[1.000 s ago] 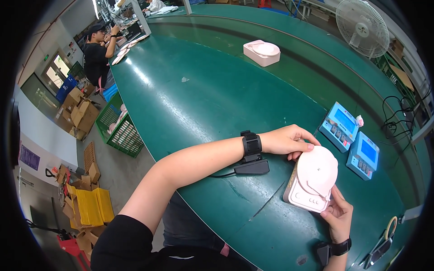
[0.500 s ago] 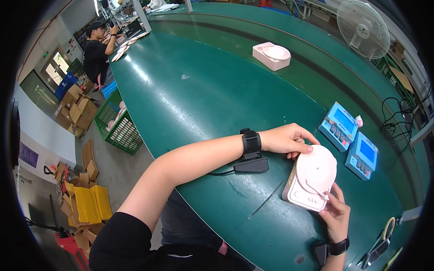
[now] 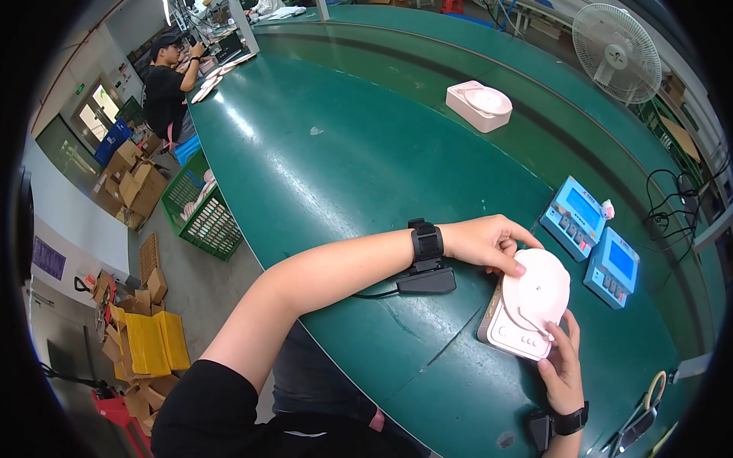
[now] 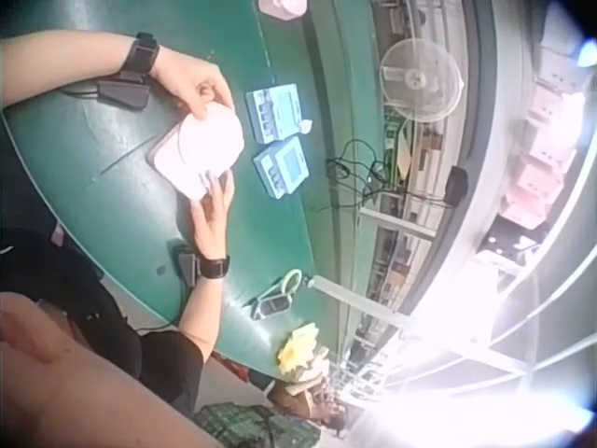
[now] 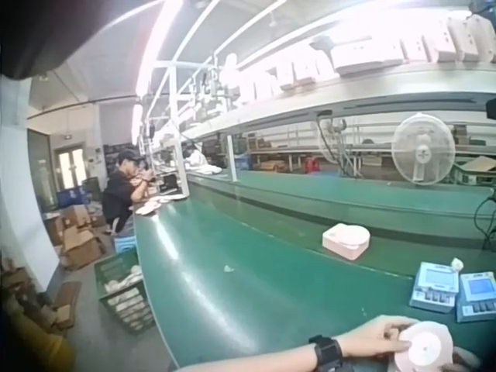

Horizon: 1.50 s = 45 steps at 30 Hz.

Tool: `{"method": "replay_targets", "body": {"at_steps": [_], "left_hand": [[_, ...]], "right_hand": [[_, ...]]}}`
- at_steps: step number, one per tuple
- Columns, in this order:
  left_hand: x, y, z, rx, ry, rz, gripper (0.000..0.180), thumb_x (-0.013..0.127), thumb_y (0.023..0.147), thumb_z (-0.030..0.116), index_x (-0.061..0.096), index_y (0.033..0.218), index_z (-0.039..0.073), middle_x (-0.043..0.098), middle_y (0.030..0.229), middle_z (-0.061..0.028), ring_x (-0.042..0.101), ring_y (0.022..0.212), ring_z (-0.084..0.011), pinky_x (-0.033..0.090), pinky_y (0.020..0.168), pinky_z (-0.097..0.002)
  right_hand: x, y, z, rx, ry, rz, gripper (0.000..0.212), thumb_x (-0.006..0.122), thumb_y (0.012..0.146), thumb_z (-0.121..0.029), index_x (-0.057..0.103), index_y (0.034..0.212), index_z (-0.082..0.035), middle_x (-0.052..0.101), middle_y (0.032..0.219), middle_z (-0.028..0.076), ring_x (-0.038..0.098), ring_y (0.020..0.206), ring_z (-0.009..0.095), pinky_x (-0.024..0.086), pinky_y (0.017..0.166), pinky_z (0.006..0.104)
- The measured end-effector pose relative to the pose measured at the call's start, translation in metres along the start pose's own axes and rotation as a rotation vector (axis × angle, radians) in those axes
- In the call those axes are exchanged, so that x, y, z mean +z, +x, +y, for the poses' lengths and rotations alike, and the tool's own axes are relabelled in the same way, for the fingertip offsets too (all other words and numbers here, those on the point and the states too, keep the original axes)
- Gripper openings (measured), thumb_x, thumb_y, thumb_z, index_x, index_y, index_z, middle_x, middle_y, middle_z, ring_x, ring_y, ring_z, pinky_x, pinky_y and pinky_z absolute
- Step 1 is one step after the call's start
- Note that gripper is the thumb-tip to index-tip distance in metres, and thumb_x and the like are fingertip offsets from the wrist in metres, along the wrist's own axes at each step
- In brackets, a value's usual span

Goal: The person picks up a pink record player, presses its buttons, and moves the tonearm before placing it next to others, then stacks and unstacks them.

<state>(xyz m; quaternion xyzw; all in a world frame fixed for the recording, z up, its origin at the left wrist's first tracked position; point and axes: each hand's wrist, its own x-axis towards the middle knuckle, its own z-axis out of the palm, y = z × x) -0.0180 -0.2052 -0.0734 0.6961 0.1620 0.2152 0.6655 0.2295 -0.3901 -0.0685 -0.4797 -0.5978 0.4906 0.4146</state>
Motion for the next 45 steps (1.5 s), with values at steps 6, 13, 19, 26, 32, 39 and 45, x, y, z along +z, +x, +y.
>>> {"method": "replay_targets", "body": {"at_steps": [6,13,19,26,32,39,45], "left_hand": [[0.001,-0.002,-0.001,-0.03,-0.016,-0.01,0.06,0.072,0.08,0.017,0.047,0.131,-0.003,0.056,0.059,0.0004,0.051,0.051,-0.0051,0.042,0.049,-0.0198],[-0.001,-0.001,0.003,-0.009,0.021,-0.062,0.064,0.075,0.078,0.018,0.047,0.131,-0.003,0.055,0.059,0.0007,0.05,0.052,-0.0047,0.04,0.047,-0.0188],[0.001,-0.005,0.0,0.043,0.078,-0.122,0.072,0.077,0.075,0.017,0.042,0.135,-0.003,0.057,0.061,-0.0005,0.051,0.054,-0.0044,0.041,0.05,-0.0188],[0.006,-0.006,0.021,0.066,0.25,-0.16,0.085,0.081,0.072,0.017,0.034,0.14,-0.002,0.06,0.067,-0.0016,0.055,0.06,-0.0061,0.045,0.058,-0.0208],[-0.065,0.036,0.071,0.288,0.611,0.257,0.071,0.081,0.07,0.029,0.05,0.129,0.004,0.06,0.101,-0.0096,0.06,0.093,-0.0161,0.048,0.087,-0.03],[-0.169,0.154,0.055,-0.185,1.601,0.09,0.122,0.087,0.043,0.017,0.022,0.146,0.01,0.031,0.146,-0.0197,0.031,0.135,-0.034,0.031,0.11,-0.0394],[-0.146,0.192,0.046,-0.32,1.685,-0.069,0.101,0.082,0.046,0.01,0.037,0.136,0.012,0.048,0.13,-0.0181,0.046,0.122,-0.0328,0.042,0.099,-0.0409]], "right_hand": [[0.003,0.003,0.0,-0.021,-0.007,-0.029,0.056,0.075,0.075,-0.031,0.051,0.12,-0.008,0.021,0.147,0.011,0.037,0.129,0.027,0.035,0.104,0.0386],[0.0,0.002,0.0,-0.068,-0.049,0.027,0.05,0.075,0.073,-0.03,0.054,0.113,-0.009,0.023,0.146,0.012,0.041,0.126,0.028,0.037,0.102,0.0382],[-0.012,0.005,0.0,-0.079,-0.089,-0.037,0.048,0.076,0.072,-0.031,0.056,0.111,-0.009,0.022,0.149,0.013,0.042,0.126,0.029,0.038,0.102,0.0389],[-0.012,0.002,0.002,-0.112,-0.138,-0.029,0.055,0.078,0.07,-0.034,0.058,0.116,-0.01,0.022,0.15,0.016,0.032,0.134,0.031,0.032,0.105,0.0412],[-0.01,0.017,-0.001,-0.179,-0.237,-0.062,0.05,0.082,0.064,-0.026,0.067,0.11,-0.013,0.024,0.149,0.017,0.035,0.13,0.034,0.028,0.107,0.0441],[-0.017,0.017,-0.002,-0.268,-0.184,-0.064,0.045,0.079,0.069,-0.022,0.067,0.111,-0.015,0.025,0.149,0.015,0.037,0.128,0.031,0.028,0.107,0.0439],[-0.02,0.021,0.008,-0.33,-0.167,-0.11,0.044,0.075,0.073,-0.02,0.063,0.116,-0.018,0.026,0.148,0.015,0.039,0.125,0.032,0.028,0.107,0.0444]]}}
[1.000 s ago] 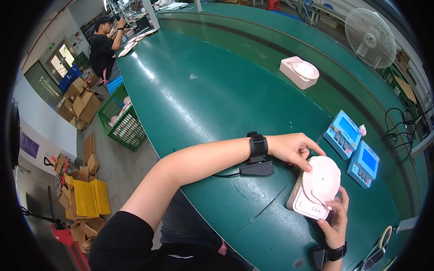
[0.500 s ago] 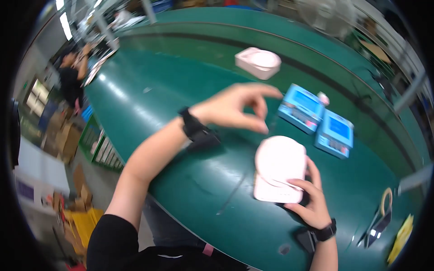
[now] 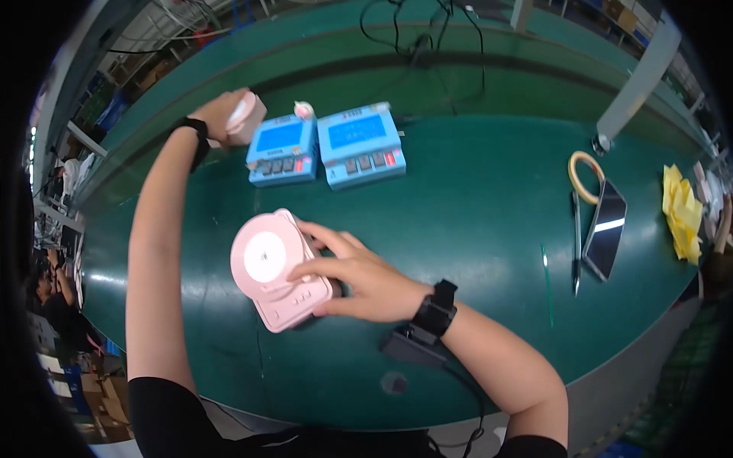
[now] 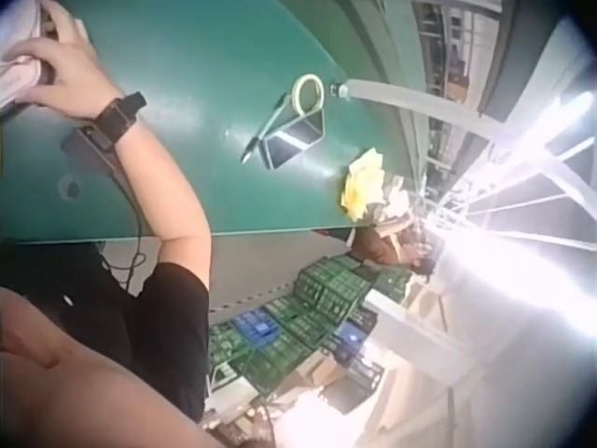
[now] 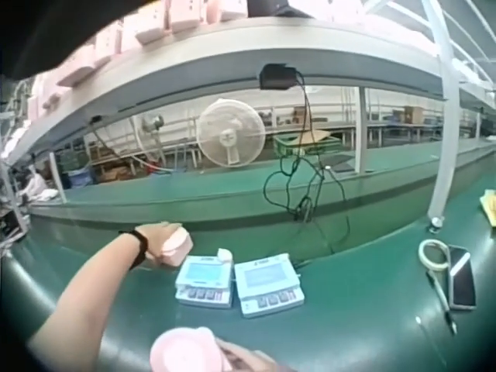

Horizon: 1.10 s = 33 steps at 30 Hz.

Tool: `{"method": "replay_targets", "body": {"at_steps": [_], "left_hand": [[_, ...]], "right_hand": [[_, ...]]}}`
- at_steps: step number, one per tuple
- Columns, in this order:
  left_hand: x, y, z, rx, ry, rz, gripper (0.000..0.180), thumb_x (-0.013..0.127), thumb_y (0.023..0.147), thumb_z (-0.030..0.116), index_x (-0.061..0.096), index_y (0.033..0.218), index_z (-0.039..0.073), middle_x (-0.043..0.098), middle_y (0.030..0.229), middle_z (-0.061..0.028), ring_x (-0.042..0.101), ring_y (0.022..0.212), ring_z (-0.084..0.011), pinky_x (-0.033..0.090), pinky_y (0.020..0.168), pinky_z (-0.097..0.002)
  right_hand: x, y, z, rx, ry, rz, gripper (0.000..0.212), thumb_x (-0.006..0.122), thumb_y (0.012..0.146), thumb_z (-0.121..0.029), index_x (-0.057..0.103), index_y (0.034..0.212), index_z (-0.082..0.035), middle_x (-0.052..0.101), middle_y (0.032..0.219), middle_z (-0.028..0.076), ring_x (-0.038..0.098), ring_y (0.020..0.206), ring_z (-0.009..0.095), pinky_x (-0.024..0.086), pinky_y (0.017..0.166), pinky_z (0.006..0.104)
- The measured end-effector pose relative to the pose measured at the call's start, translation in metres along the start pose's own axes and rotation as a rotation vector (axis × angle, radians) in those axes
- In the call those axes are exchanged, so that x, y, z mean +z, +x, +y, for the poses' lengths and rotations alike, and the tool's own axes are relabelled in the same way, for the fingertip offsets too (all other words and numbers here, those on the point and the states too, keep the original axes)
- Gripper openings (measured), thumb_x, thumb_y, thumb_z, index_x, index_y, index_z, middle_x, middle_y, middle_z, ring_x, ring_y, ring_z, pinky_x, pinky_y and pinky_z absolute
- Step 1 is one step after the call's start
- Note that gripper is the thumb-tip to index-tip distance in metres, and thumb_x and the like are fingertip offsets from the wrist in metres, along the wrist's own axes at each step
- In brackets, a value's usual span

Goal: The person picks up a pink record player, presses its buttons, and moves the tonearm before placing it next to others, then stacks and unstacks them.

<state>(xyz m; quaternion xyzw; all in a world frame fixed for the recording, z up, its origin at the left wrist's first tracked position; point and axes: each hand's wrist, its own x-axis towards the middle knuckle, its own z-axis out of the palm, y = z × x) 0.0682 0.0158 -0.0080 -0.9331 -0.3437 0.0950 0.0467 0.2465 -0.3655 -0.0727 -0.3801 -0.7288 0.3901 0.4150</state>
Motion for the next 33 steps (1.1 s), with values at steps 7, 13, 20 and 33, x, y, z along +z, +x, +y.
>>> {"method": "replay_targets", "body": {"at_steps": [7,13,20,33], "left_hand": [[-0.015,-0.071,0.027,-0.068,0.264,0.582,0.09,0.08,0.051,0.031,0.043,0.129,0.006,0.055,0.117,-0.022,0.054,0.104,-0.038,0.044,0.093,-0.0419],[0.012,-0.172,0.035,-0.308,-0.207,0.229,0.093,0.078,0.053,0.047,0.046,0.127,-0.001,0.055,0.112,-0.0255,0.054,0.105,-0.0387,0.045,0.092,-0.0415],[0.021,-0.24,0.047,-0.208,-0.822,-0.006,0.09,0.079,0.063,0.035,0.039,0.133,-0.003,0.055,0.116,-0.0165,0.059,0.096,-0.0257,0.046,0.087,-0.035],[0.068,-0.251,0.047,-0.067,-1.399,0.001,0.081,0.08,0.064,0.019,0.041,0.132,-0.001,0.056,0.102,-0.0062,0.052,0.072,-0.0087,0.044,0.065,-0.0205]], "right_hand": [[-0.002,-0.004,0.0,0.022,-0.005,0.022,0.049,0.073,0.074,-0.019,0.058,0.121,-0.015,0.026,0.149,0.014,0.039,0.125,0.03,0.028,0.106,0.0428],[0.018,0.002,-0.016,0.243,0.155,0.144,0.073,0.071,0.074,-0.019,0.038,0.139,-0.01,0.025,0.149,0.014,0.034,0.131,0.026,0.025,0.109,0.0396],[0.03,0.003,-0.008,0.346,0.191,0.257,0.082,0.061,0.076,-0.018,0.019,0.147,-0.007,0.031,0.145,0.017,0.03,0.135,0.029,0.02,0.112,0.0381],[0.034,0.011,-0.021,0.341,0.186,0.227,0.087,0.063,0.073,-0.021,0.019,0.148,-0.009,0.024,0.149,0.016,0.022,0.139,0.027,0.013,0.113,0.0351]]}}
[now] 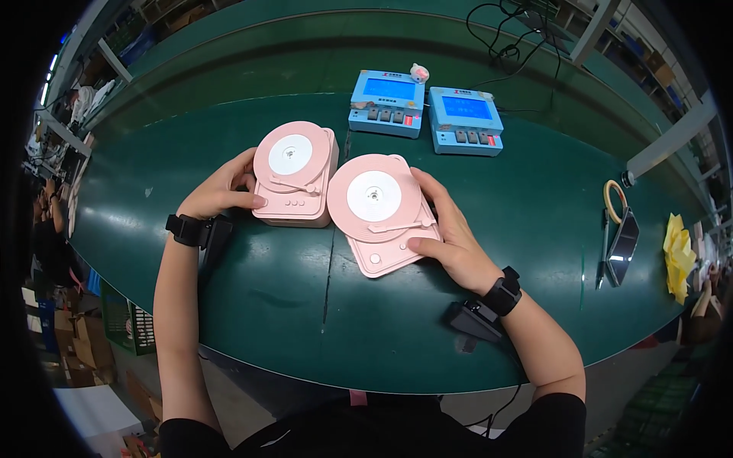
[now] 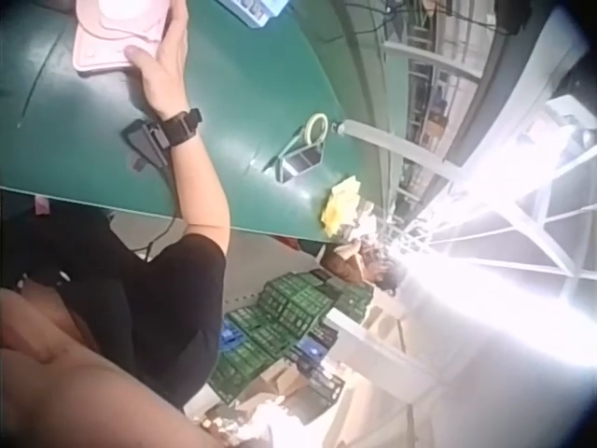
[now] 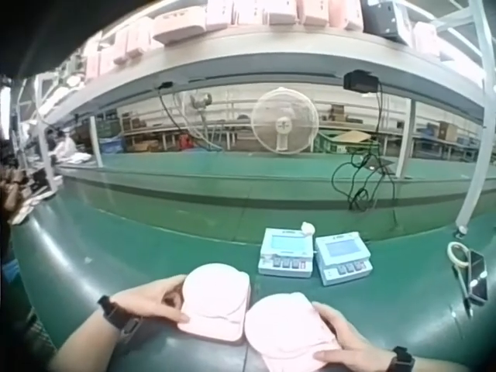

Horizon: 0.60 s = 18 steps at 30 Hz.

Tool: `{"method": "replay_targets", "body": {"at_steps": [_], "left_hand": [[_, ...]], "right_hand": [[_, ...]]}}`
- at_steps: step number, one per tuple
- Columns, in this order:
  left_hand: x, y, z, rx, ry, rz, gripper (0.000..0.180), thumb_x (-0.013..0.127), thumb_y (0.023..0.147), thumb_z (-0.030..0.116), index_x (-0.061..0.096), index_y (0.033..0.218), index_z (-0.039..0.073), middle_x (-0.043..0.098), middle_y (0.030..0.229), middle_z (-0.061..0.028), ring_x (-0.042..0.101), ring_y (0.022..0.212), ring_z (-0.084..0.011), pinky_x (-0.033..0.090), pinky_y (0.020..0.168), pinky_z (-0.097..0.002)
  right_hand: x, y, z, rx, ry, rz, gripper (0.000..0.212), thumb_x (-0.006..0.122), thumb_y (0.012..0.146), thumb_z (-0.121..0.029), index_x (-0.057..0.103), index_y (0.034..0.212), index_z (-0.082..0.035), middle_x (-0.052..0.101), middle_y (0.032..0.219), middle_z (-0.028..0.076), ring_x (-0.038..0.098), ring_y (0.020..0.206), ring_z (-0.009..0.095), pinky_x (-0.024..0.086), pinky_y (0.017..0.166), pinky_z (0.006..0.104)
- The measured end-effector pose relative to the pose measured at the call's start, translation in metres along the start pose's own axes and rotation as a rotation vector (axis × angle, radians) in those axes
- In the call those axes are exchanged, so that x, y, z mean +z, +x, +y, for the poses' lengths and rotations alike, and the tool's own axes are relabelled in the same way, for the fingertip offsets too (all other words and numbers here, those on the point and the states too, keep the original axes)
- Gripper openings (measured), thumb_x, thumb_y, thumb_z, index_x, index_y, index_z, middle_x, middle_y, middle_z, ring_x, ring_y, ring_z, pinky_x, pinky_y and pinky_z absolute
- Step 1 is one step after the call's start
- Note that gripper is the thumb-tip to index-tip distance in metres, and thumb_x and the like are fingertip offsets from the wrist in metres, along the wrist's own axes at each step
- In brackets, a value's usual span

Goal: The person picks up a pink record player, presses its buttons, and moves the tonearm before placing it next to others, then stacks and unstacks them.

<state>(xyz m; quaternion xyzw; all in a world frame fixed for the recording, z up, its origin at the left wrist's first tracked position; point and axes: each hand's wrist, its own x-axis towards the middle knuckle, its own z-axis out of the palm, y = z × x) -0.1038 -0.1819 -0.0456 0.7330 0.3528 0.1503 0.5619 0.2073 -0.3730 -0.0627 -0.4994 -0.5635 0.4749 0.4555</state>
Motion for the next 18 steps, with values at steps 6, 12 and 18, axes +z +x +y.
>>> {"method": "replay_targets", "body": {"at_steps": [6,12,18], "left_hand": [[0.003,-0.002,0.0,-0.003,-0.055,0.025,0.08,0.079,0.063,0.017,0.042,0.132,-0.001,0.056,0.099,-0.0062,0.052,0.07,-0.0088,0.042,0.063,-0.0198],[0.003,-0.002,-0.002,0.006,-0.081,0.014,0.08,0.079,0.064,0.016,0.041,0.133,-0.001,0.056,0.099,-0.0064,0.053,0.069,-0.008,0.043,0.061,-0.0197],[-0.002,0.001,-0.005,0.002,-0.085,0.0,0.079,0.079,0.066,0.015,0.04,0.133,-0.001,0.056,0.099,-0.0061,0.053,0.067,-0.0071,0.043,0.059,-0.0189]], "right_hand": [[0.0,-0.003,-0.003,0.051,-0.066,0.006,0.086,0.064,0.073,-0.021,0.022,0.147,-0.008,0.027,0.148,0.013,0.026,0.137,0.024,0.015,0.113,0.0339],[0.002,-0.002,-0.001,0.028,-0.062,0.016,0.084,0.065,0.074,-0.021,0.024,0.146,-0.008,0.029,0.146,0.014,0.028,0.136,0.024,0.017,0.112,0.0338],[0.012,-0.003,-0.004,-0.001,-0.06,0.064,0.083,0.066,0.074,-0.022,0.026,0.145,-0.007,0.031,0.145,0.016,0.03,0.135,0.025,0.019,0.111,0.0342]]}}
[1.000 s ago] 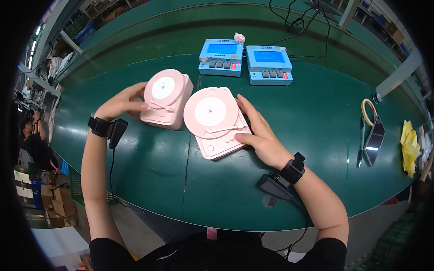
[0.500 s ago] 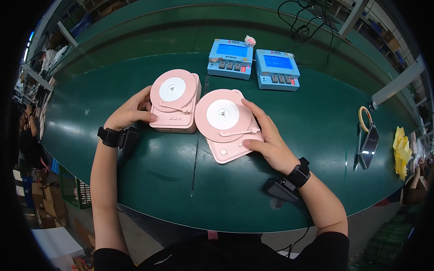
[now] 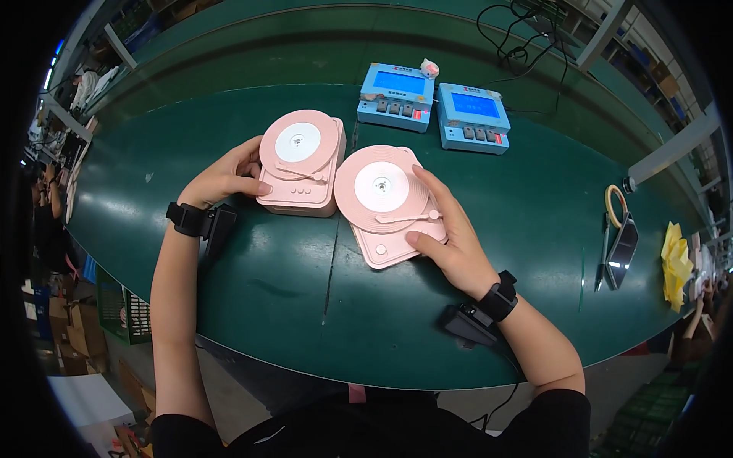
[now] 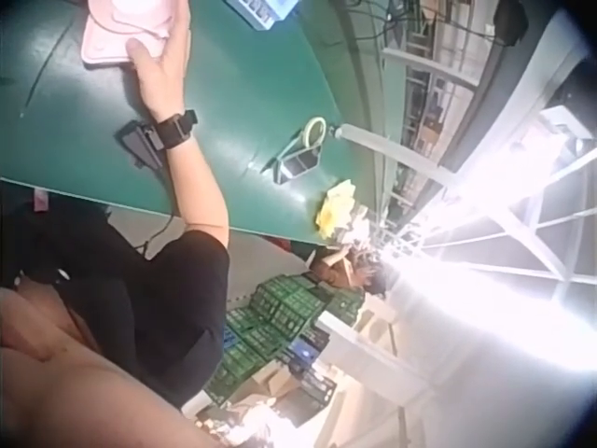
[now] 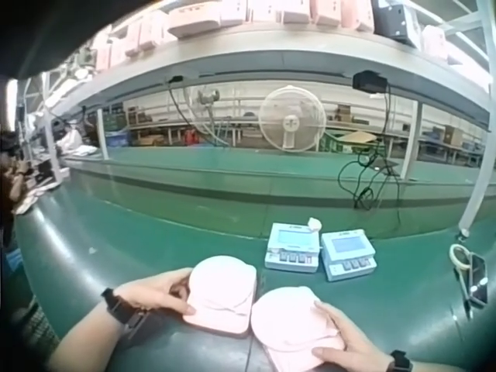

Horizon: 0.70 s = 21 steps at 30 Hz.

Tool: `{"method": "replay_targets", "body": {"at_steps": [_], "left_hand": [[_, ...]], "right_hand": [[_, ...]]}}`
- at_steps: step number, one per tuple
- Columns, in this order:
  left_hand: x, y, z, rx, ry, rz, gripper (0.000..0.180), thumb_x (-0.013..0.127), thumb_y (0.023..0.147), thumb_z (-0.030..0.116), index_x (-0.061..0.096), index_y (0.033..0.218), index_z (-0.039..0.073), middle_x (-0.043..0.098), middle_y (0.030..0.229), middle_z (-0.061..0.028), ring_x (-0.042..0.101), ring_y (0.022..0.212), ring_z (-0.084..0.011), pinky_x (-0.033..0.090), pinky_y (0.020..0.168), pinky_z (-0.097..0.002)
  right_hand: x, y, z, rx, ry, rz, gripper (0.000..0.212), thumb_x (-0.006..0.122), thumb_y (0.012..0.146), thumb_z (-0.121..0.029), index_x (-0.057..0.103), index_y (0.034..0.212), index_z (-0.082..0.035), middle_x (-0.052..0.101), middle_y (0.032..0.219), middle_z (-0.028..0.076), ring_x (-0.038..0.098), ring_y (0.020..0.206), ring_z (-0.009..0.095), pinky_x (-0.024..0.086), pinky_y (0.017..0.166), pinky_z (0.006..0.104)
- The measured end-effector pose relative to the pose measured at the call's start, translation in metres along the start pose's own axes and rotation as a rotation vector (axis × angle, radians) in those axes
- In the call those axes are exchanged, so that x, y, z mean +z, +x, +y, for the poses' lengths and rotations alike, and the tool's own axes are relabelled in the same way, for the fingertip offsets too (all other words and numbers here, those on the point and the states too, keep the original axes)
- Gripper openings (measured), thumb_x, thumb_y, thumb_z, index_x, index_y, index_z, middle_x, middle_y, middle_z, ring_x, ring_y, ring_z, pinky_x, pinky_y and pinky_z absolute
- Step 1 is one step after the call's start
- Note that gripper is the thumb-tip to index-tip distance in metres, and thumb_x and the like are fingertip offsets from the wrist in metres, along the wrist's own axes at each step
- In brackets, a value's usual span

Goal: The person picks up a pink record player, presses its buttons, and moves the tonearm before placing it next to others, then stacks and unstacks them.

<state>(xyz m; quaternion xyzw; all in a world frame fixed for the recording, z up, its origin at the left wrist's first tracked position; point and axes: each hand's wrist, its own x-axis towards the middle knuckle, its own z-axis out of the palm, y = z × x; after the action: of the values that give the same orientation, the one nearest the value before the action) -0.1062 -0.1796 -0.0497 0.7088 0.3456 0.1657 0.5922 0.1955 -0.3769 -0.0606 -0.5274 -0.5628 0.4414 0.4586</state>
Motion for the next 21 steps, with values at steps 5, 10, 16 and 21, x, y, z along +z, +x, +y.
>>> {"method": "replay_targets", "body": {"at_steps": [5,10,16,21], "left_hand": [[0.0,0.001,-0.004,0.008,0.006,-0.02,0.078,0.078,0.067,0.015,0.04,0.133,0.0,0.055,0.096,-0.0048,0.053,0.067,-0.007,0.043,0.058,-0.0187],[0.002,0.0,-0.005,0.008,0.01,-0.016,0.078,0.079,0.067,0.017,0.04,0.133,0.002,0.055,0.093,-0.0035,0.054,0.069,-0.0072,0.043,0.058,-0.0189],[0.003,-0.002,-0.001,-0.021,0.027,0.007,0.079,0.079,0.067,0.019,0.04,0.134,0.003,0.055,0.093,-0.0027,0.054,0.072,-0.0077,0.044,0.059,-0.02],[0.003,0.006,-0.002,-0.012,0.034,-0.01,0.08,0.079,0.067,0.02,0.04,0.134,0.003,0.055,0.092,-0.0029,0.054,0.073,-0.0091,0.045,0.06,-0.0211]], "right_hand": [[-0.001,-0.001,0.0,0.0,-0.042,0.001,0.084,0.066,0.075,-0.024,0.024,0.146,-0.008,0.03,0.146,0.016,0.03,0.135,0.027,0.019,0.111,0.0367],[-0.002,-0.008,-0.007,-0.236,-0.271,0.13,0.068,0.065,0.075,-0.026,0.043,0.138,-0.01,0.034,0.144,0.017,0.032,0.134,0.031,0.02,0.11,0.0412],[-0.007,-0.011,-0.027,-0.519,-0.722,-0.267,0.035,0.068,0.072,-0.022,0.069,0.106,-0.012,0.046,0.135,0.018,0.036,0.13,0.037,0.025,0.105,0.047],[-0.009,-0.009,-0.027,-0.48,-0.735,-0.281,0.033,0.07,0.07,-0.019,0.071,0.102,-0.012,0.05,0.132,0.016,0.037,0.129,0.038,0.025,0.103,0.0477]]}}
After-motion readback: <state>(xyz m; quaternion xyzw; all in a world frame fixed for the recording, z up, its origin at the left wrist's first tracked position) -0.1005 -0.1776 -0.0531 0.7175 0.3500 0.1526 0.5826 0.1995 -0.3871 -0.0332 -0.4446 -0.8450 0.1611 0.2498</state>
